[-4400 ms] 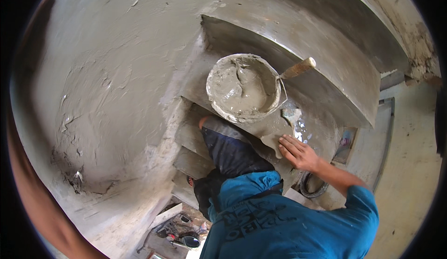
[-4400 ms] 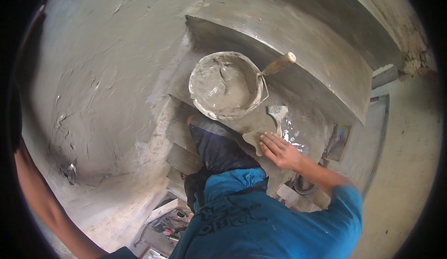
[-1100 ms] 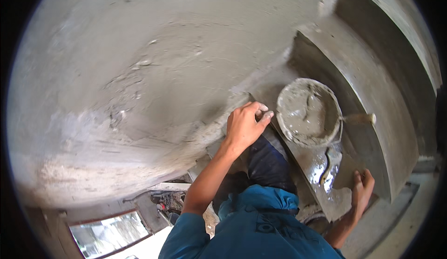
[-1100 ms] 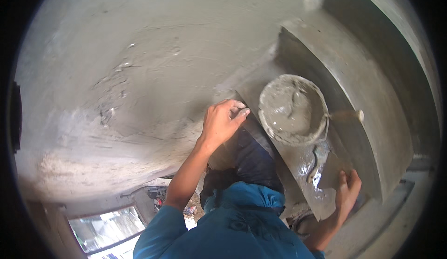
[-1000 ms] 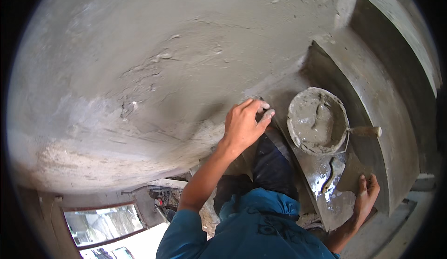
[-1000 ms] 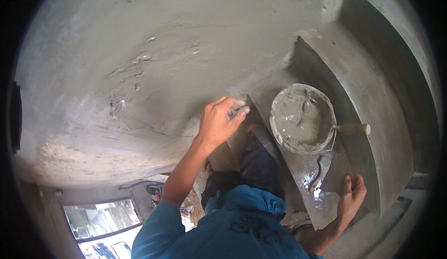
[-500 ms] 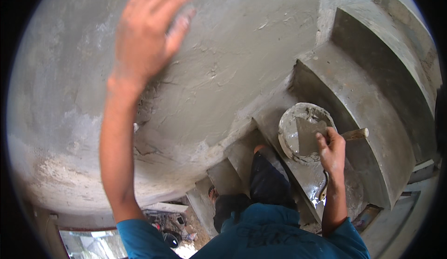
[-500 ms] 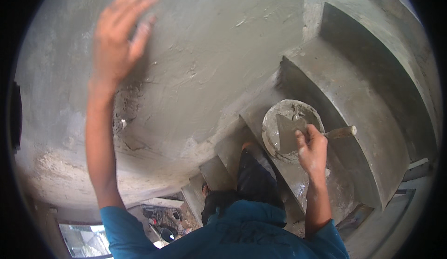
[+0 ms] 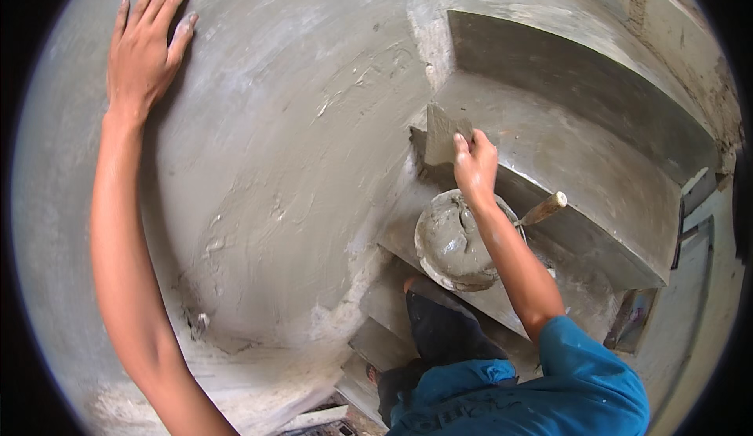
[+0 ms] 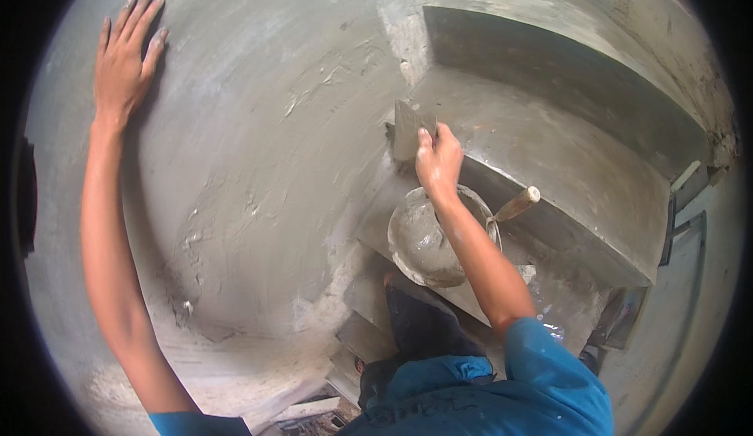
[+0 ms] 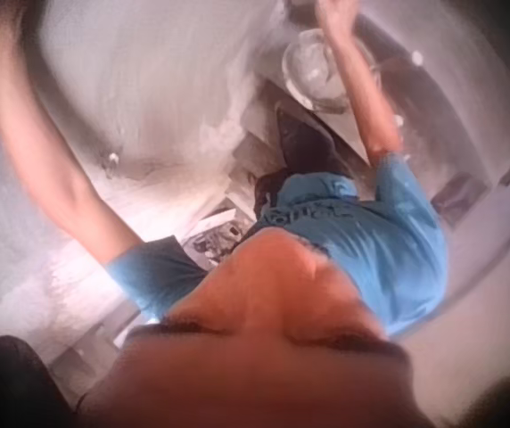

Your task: The person applies wet cement to a curved wall using a trowel and a bucket. They repeatedly scoop cement from the bucket and spread it onto the wall surface, smoothing it with the trowel.

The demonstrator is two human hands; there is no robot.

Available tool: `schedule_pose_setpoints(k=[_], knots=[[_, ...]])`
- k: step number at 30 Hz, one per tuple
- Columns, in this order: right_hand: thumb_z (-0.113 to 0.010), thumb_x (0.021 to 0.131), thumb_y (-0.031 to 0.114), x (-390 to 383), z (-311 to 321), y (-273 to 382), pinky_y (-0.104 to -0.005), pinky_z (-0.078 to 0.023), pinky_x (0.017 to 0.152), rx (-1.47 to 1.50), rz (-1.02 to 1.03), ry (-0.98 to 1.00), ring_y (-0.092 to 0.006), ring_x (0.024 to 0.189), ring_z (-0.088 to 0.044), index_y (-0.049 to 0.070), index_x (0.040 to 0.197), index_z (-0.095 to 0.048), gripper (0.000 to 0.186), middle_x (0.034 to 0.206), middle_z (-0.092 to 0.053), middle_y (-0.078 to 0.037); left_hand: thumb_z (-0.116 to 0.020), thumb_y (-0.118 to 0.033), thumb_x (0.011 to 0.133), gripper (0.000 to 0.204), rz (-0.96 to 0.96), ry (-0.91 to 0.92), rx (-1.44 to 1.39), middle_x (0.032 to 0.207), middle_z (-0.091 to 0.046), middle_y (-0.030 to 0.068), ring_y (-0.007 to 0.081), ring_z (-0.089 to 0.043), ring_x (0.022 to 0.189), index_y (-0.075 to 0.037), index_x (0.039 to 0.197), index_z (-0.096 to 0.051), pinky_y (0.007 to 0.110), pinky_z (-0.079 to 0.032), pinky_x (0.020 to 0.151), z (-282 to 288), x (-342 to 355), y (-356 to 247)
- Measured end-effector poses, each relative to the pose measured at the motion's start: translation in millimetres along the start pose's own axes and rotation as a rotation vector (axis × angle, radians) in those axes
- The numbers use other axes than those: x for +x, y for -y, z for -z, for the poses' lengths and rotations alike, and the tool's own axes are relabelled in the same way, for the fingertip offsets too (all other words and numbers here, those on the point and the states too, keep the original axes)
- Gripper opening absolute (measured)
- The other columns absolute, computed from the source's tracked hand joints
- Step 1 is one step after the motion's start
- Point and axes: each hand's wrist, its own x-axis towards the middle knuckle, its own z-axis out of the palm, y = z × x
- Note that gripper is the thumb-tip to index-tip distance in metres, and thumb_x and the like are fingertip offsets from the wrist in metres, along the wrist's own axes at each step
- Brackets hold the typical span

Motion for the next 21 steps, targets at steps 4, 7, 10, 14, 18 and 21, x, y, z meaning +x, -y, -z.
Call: schedule_pose_setpoints(k=[4,7,10,14,18,21], knots=[[-0.071,0.096,0.019,68,-63,-22,-0.0452,-0.053,0.079,-0.032,-0.246,-0.113,-0.0294,0.082,-0.068,-0.009,0.103,-0.067,0.03,0.089,-0.072,-0.024,-0.047,-0.048,0.111,0.056,-0.015,0.148,0.152,0.172,-0.038,-0.0091,0.014,-0.03,0.16,-0.035,0.165,-0.04,0.043,-0.018,0.136,10,12,-29],[-0.071,0.093,0.018,103,-98,-34,-0.0498,-0.056,0.095,-0.012,-0.424,-0.128,-0.0461,0.109,-0.073,-0.01,0.113,-0.07,0.035,0.112,-0.075,-0.031,-0.04,-0.054,0.111,0.057,-0.019,0.228,0.274,0.172,-0.036,-0.0128,0.0119,-0.029,0.16,-0.038,0.166,-0.036,0.042,-0.016,0.137,19,16,-37],[-0.072,0.092,0.017,124,-116,-41,-0.0485,-0.057,0.095,0.024,-0.582,-0.112,-0.044,0.112,-0.074,-0.011,0.115,-0.071,0.036,0.118,-0.075,-0.03,-0.04,-0.054,0.111,0.057,-0.04,0.211,0.301,0.172,-0.037,-0.0126,0.0116,-0.029,0.16,-0.039,0.166,-0.037,0.042,-0.016,0.137,16,15,-37],[-0.073,0.092,0.017,131,-123,-40,-0.0464,-0.055,0.095,0.044,-0.624,-0.08,-0.0404,0.111,-0.072,-0.009,0.115,-0.069,0.035,0.121,-0.073,-0.027,-0.044,-0.053,0.111,0.054,-0.102,0.048,0.221,0.169,-0.043,-0.0114,0.0117,-0.034,0.158,-0.038,0.163,-0.043,0.041,-0.02,0.136,9,9,-31],[-0.069,0.09,0.015,121,-121,-33,-0.047,-0.054,0.096,0.084,-0.587,-0.095,-0.041,0.114,-0.071,-0.009,0.115,-0.071,0.034,0.121,-0.073,-0.028,-0.046,-0.045,0.111,0.053,-0.084,0.132,0.08,0.169,-0.044,-0.0061,0.0142,-0.035,0.158,-0.028,0.161,-0.049,0.043,-0.018,0.136,8,18,-48],[-0.069,0.089,0.014,113,-119,-33,-0.0479,-0.054,0.098,0.068,-0.539,-0.073,-0.0439,0.116,-0.071,-0.01,0.116,-0.071,0.036,0.121,-0.073,-0.031,-0.04,-0.047,0.113,0.056,-0.28,0.191,-0.203,0.17,-0.043,-0.0009,0.0186,-0.032,0.16,-0.023,0.163,-0.045,0.045,-0.014,0.137,-6,35,-111]])
